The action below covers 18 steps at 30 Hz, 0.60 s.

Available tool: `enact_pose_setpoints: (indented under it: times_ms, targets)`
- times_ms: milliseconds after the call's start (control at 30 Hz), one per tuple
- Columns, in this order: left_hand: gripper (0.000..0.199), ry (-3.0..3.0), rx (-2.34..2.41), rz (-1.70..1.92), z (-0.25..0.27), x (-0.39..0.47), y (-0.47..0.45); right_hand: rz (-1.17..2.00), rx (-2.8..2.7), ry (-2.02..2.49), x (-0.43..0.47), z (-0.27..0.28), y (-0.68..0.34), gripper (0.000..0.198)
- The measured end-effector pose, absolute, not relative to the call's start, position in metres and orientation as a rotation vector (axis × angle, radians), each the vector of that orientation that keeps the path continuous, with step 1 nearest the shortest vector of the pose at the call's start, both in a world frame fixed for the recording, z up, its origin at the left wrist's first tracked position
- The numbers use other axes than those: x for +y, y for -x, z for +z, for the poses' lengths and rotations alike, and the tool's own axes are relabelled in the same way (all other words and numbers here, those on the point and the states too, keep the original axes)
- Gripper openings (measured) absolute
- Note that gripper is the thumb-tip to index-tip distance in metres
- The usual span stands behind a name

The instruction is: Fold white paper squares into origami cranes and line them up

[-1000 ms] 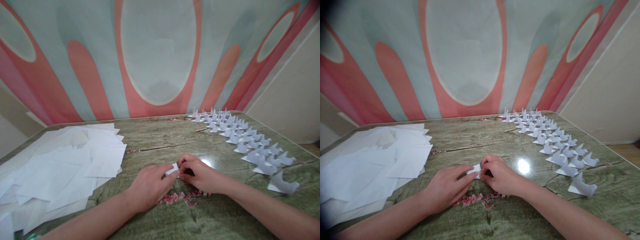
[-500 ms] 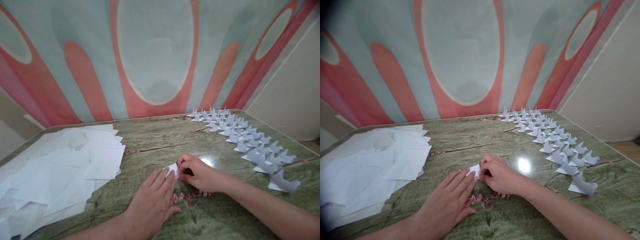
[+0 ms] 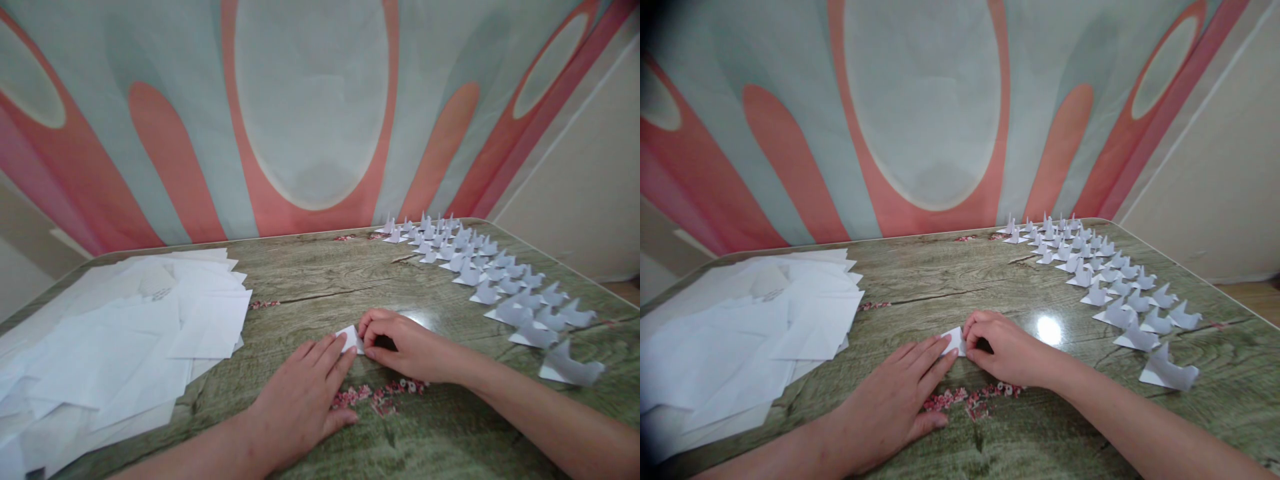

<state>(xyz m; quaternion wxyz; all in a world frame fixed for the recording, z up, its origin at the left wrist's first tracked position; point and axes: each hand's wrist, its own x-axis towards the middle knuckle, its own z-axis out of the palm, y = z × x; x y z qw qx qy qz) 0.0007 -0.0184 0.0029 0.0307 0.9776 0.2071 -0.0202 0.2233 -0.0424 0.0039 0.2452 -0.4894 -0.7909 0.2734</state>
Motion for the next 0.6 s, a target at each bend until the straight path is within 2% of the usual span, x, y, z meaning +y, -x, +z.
enact_pose_setpoints:
  times_ms: [67,167,300,600]
  targets:
    - [0.067,-3.01,0.617,-0.093,0.005,-0.017,-0.001,0.765,-2.18,1.305,-0.045,0.009,-0.228,0.013]
    - [0.071,-3.001,0.621,-0.143,0.008,-0.016,-0.001,0.776,-2.303,1.235,-0.049,0.019,-0.234,0.032]
    - [0.073,-2.983,0.619,-0.168,0.008,-0.016,-0.001,0.654,-2.478,1.158,-0.052,0.02,-0.237,0.046]
    - [0.073,-2.955,0.616,-0.226,0.011,-0.013,-0.002,0.339,-2.721,1.142,-0.057,0.003,-0.238,0.051]
